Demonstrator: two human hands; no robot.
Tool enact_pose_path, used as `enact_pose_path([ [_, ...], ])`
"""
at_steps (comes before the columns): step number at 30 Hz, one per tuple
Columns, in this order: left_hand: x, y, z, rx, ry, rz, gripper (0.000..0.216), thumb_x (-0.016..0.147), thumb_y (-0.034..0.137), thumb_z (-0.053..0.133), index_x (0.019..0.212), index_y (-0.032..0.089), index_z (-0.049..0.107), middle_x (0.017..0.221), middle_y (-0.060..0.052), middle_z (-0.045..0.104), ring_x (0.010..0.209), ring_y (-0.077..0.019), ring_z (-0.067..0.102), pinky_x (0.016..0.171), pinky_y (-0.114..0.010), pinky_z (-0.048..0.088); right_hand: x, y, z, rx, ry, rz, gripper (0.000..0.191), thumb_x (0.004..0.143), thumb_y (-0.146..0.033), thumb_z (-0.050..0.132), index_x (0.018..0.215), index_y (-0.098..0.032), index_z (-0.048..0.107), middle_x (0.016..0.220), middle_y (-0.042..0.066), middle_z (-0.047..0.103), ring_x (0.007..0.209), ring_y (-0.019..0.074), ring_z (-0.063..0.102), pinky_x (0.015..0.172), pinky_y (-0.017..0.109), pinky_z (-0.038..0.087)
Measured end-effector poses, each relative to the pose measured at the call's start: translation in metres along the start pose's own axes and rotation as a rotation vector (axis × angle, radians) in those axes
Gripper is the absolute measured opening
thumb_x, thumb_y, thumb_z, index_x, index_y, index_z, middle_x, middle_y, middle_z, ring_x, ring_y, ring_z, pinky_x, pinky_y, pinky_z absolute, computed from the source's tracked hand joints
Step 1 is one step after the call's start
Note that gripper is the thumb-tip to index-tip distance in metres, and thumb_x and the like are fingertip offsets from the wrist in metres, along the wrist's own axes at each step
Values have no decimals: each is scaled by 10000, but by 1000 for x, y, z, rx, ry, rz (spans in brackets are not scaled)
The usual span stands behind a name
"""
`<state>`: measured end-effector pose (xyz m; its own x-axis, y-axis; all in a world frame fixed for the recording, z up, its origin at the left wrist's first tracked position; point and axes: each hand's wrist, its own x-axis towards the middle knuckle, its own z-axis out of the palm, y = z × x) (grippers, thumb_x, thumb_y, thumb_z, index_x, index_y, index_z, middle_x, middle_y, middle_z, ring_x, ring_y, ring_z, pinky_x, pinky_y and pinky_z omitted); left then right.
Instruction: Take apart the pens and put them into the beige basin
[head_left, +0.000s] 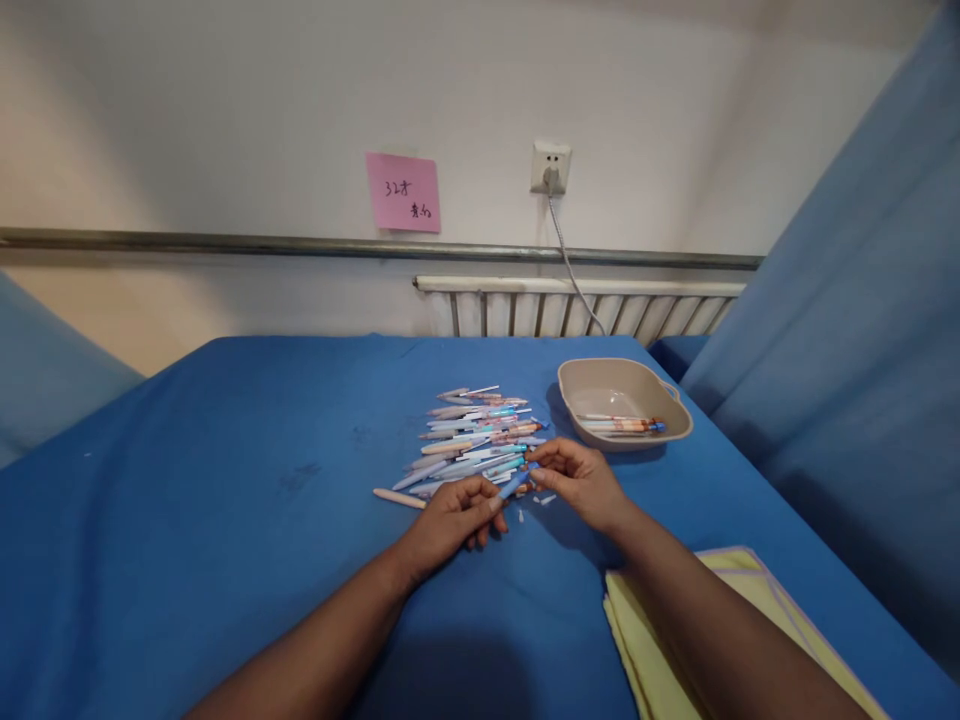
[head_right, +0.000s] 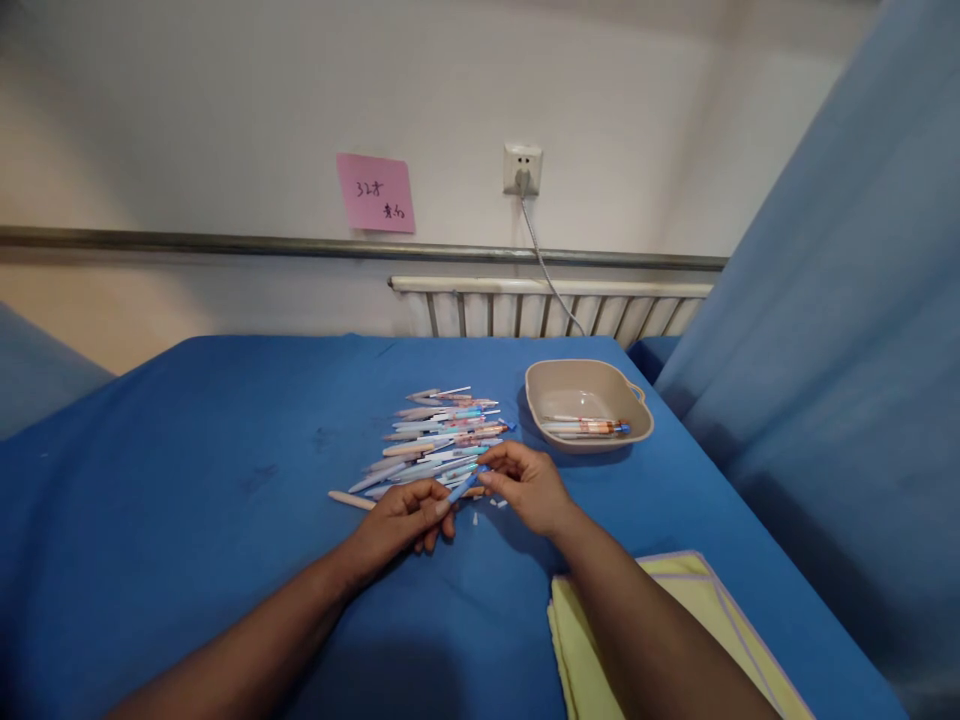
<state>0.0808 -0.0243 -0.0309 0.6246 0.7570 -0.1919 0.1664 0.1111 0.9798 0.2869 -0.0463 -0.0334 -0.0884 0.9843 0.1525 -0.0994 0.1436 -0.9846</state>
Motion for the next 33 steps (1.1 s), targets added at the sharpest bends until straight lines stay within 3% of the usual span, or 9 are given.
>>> enact_pose_path([
  [12,-6,2,0,-416,-283,-211,353,808,452,595,897,110,607,677,-89,705,443,-123,603,372,-174,392,-5,-6,-1,-144,-54,29,265,704,-428,707,775,-185,629,581,-21,583,517,106,522,510,239,432],
  [26,-7,-3,2,-421,-285,-233,301,759,382,680,884,120,602,679,-42,677,421,-73,554,394,-159,410,-12,-7,2,-255,-211,87,327,758,-497,639,707,-182,566,559,-30,528,503,95,459,495,231,365],
  [33,-5,-2,4,-421,-231,-209,338,741,418,690,866,129,569,669,-21,638,424,-61,518,403,-163,391,-3,-7,-24,-291,-94,73,247,785,-428,598,757,-193,529,614,-26,537,546,110,486,539,238,402],
])
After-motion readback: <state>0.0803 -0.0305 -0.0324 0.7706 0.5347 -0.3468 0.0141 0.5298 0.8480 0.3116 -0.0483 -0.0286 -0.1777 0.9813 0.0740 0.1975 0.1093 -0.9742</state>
